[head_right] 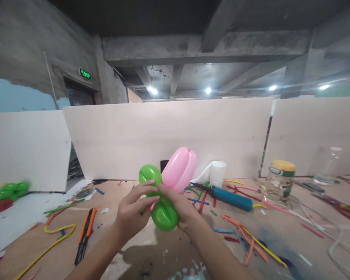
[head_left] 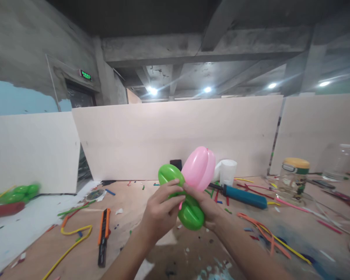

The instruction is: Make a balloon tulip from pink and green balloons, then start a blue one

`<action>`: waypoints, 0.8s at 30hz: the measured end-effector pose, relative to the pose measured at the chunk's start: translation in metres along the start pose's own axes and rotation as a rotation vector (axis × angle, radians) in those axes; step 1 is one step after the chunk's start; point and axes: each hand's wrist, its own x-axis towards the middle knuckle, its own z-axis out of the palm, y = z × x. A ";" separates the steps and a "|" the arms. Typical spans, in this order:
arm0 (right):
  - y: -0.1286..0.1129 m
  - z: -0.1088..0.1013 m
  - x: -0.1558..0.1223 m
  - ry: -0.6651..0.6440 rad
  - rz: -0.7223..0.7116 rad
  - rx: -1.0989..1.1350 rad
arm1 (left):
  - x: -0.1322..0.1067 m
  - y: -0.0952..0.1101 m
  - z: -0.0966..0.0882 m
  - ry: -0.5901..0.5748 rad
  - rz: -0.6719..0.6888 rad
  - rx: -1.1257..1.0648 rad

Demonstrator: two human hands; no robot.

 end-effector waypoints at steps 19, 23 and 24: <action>0.004 -0.001 0.002 0.166 -0.192 -0.141 | 0.009 0.009 -0.008 -0.066 -0.125 0.232; 0.004 0.000 0.003 0.299 -0.238 -0.098 | 0.004 0.006 -0.003 0.061 -0.257 0.179; 0.004 0.000 0.003 0.318 -0.248 -0.087 | 0.002 0.005 -0.001 0.112 -0.330 0.149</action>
